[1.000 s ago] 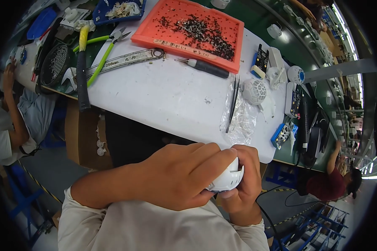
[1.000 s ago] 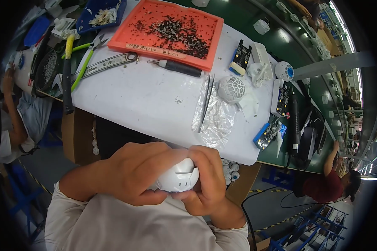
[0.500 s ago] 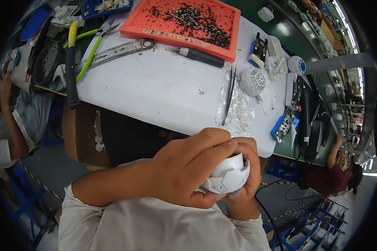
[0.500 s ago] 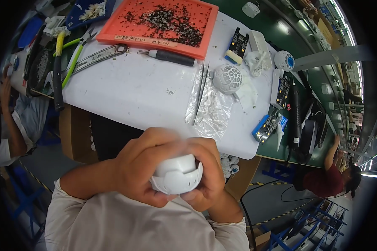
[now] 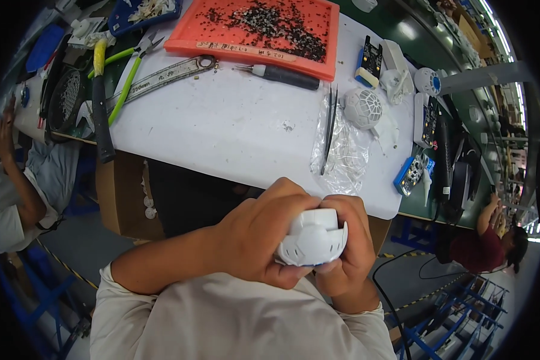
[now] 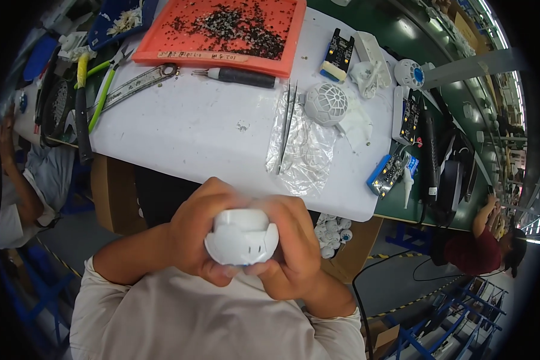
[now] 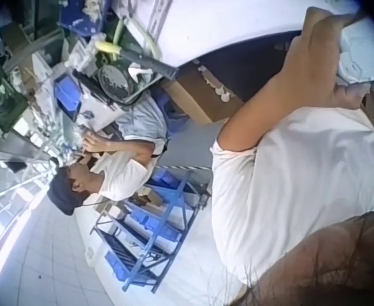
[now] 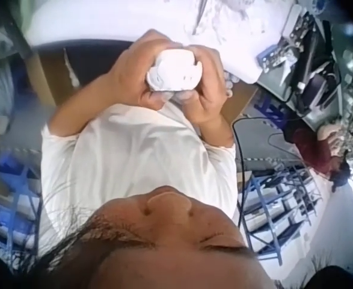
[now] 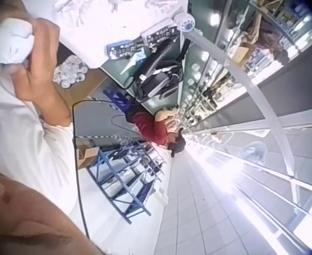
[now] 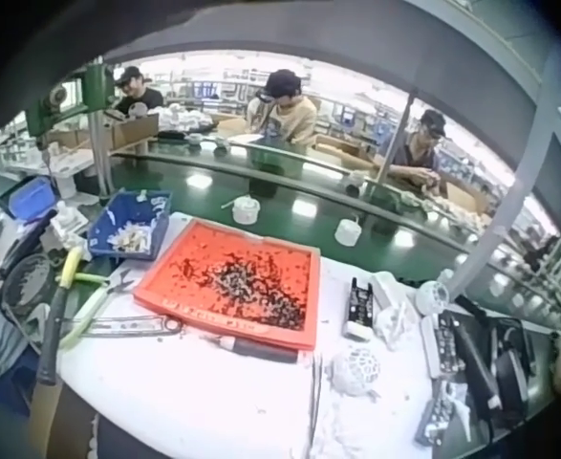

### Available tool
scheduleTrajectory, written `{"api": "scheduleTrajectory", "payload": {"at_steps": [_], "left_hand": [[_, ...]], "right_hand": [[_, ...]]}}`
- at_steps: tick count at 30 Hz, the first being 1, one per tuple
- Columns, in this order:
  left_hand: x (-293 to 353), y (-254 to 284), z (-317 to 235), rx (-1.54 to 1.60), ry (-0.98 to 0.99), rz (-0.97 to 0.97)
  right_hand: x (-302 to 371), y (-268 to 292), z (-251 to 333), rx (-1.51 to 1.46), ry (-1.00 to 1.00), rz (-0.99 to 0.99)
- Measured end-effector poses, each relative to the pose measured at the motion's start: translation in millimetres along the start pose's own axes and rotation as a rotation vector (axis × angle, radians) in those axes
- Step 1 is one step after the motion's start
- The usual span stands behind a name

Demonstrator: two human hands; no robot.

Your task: Assembling electronic components into a plastic housing using glue and tools.

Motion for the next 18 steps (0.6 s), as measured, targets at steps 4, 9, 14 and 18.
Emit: {"api": "scheduleTrajectory", "payload": {"at_steps": [4, 9, 14, 18], "left_hand": [[0, -3, 4, 0.092, 0.149, 0.025], [-6, 2, 1, 0.152, 0.377, 0.097], [-1, 4, 5, 0.3, 0.711, 0.233], [4, -5, 9, 0.39, 0.635, 0.045]], "right_hand": [[-6, 4, -4, -0.118, -0.044, 0.007], [-1, -3, -3, -0.57, -0.333, -0.062], [8, -10, -12, -0.706, -0.507, -0.068], [4, -6, -18, -0.731, -0.5, -0.067]]}}
Point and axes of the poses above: each hand's wrist, its own x-axis away from the middle knuckle, its own y-axis out of the back of the hand, z = x × y, the point moved 3 cm from there along -x, towards the middle knuckle, and after that the axes turned 3 degrees about -z, right-handed, at the moved point
